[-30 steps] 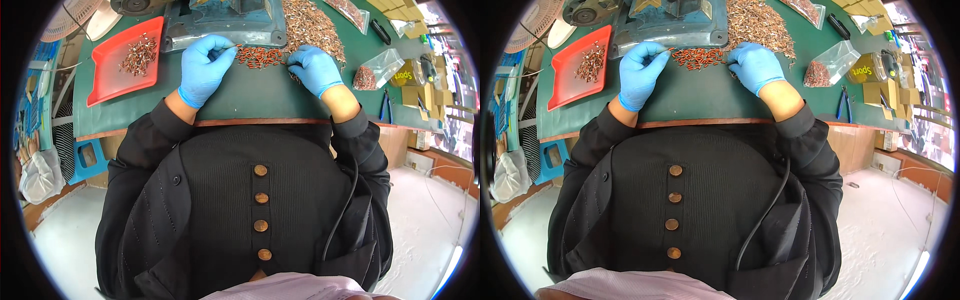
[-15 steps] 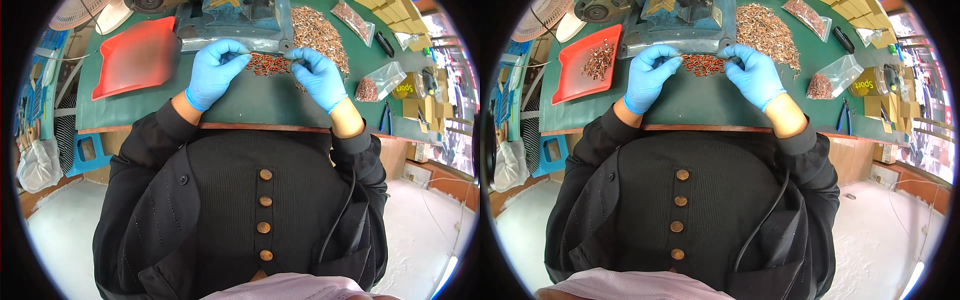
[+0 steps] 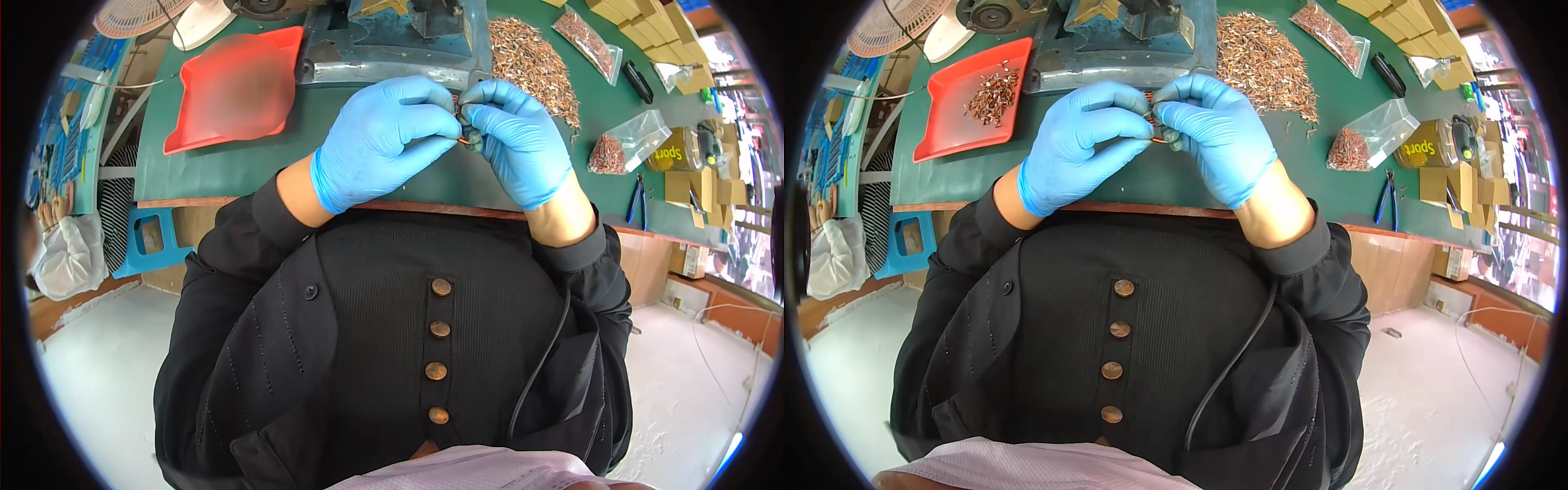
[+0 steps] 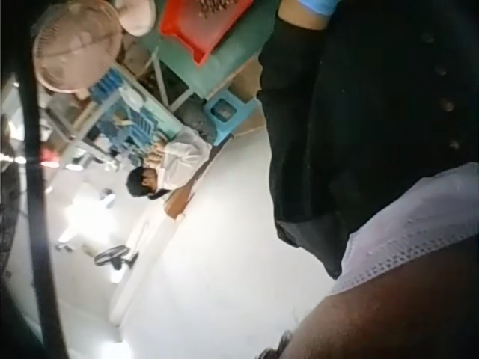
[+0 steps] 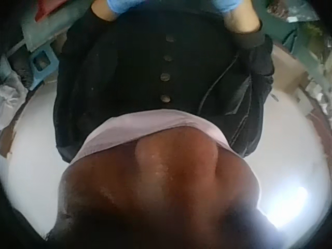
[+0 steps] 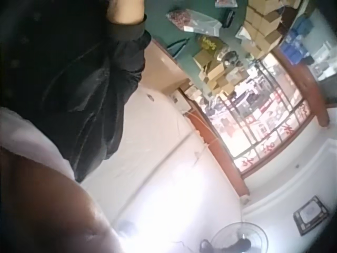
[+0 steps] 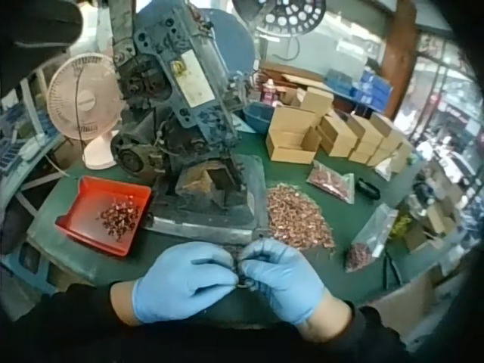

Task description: The recorder is inspecting and sorting small electronic components at a manual assembly station.

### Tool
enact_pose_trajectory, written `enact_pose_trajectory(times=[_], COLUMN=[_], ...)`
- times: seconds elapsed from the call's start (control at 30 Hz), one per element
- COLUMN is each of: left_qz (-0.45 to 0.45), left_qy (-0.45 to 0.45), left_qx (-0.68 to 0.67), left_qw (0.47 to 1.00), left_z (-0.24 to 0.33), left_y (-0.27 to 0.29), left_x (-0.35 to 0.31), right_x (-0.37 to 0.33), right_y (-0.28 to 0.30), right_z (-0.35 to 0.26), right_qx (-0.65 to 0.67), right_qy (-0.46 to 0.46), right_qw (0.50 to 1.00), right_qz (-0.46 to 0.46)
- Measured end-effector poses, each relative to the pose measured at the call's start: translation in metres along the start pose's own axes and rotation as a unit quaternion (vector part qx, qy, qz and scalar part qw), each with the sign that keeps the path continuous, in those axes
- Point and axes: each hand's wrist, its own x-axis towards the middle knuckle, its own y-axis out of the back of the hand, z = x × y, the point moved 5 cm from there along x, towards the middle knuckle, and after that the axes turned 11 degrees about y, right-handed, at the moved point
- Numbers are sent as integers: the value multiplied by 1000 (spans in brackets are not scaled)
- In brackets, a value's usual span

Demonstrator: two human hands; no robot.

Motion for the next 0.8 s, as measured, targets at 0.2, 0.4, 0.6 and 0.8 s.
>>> enact_pose_trajectory(times=[0.2, 0.4, 0.6, 0.8], left_qz=[-6, -46, -57, -53], left_qy=[22, 116, 203, 249], left_qx=[-87, -224, -373, -447], left_qw=[996, 966, 903, 858], left_z=[-2, -11, -19, -26], left_y=[5, 6, 2, 1], left_x=[-1, -7, -12, -14], right_x=[-6, -13, -15, -16], right_y=[-4, -17, -22, -35], right_z=[-6, -20, -25, -38], right_qx=[-80, -160, -306, -471], right_qy=[12, 81, 136, 303], right_qw=[997, 983, 940, 823], right_qz=[1, -46, -61, -93])
